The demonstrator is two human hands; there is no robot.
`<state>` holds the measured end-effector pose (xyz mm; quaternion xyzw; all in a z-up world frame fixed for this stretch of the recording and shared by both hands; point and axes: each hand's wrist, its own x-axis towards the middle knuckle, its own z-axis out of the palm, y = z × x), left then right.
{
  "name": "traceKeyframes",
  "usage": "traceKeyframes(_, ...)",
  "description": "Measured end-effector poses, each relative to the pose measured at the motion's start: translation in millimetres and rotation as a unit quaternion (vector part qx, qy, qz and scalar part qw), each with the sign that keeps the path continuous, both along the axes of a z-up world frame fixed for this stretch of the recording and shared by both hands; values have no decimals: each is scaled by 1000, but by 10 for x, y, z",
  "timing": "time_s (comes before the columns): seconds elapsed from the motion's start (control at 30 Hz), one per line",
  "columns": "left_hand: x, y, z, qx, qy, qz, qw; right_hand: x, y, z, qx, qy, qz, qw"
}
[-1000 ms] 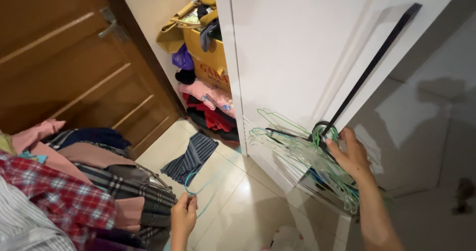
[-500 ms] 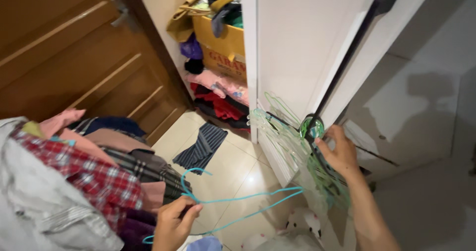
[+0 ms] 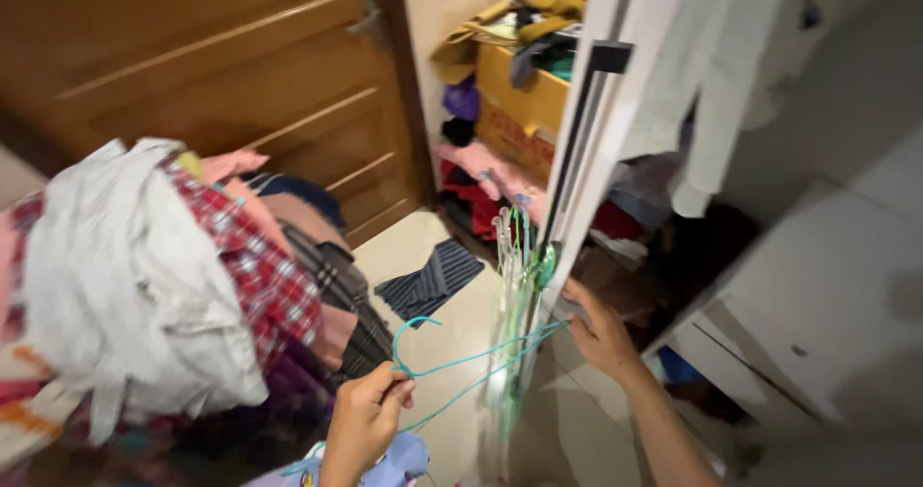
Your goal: The person takes shirts and pants from a pile, places them on hangers, and hangs them in a closet. The person buttons a white shirt before hanging it and adjusts garments on the hanger before placing them on the closet rail.
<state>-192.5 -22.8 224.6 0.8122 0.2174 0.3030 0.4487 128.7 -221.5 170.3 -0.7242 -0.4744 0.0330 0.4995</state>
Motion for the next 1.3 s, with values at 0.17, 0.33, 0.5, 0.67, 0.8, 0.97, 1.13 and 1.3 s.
traceKeyframes(0.17,-320,-46,-42,-3,11,67,998,-170,225,70,-301,138,-18,943)
traceKeyframes(0.33,-624,-367,-82,-117,-18,167,979,-251,433,42,92,388,267,877)
traceKeyframes(0.5,-844,-819,-60,-90,-14,238,967,-392,444,-190,76,519,355,774)
traceKeyframes(0.67,-1039,-1306,-63,-112,-37,288,950,-570,445,-477,80,536,329,773)
traceKeyframes(0.8,-1276,-1599,-166,-34,0,310,950,-695,450,-592,113,547,309,770)
traceKeyframes(0.97,-1810,-1767,-365,-36,108,320,941,-788,357,-590,133,552,302,765)
traceKeyframes(1.13,-2324,-1843,-483,-164,112,276,940,-1058,249,-502,132,527,329,772)
traceKeyframes(1.3,-3050,-1898,-461,-107,98,270,952,-1857,218,-254,137,367,288,874)
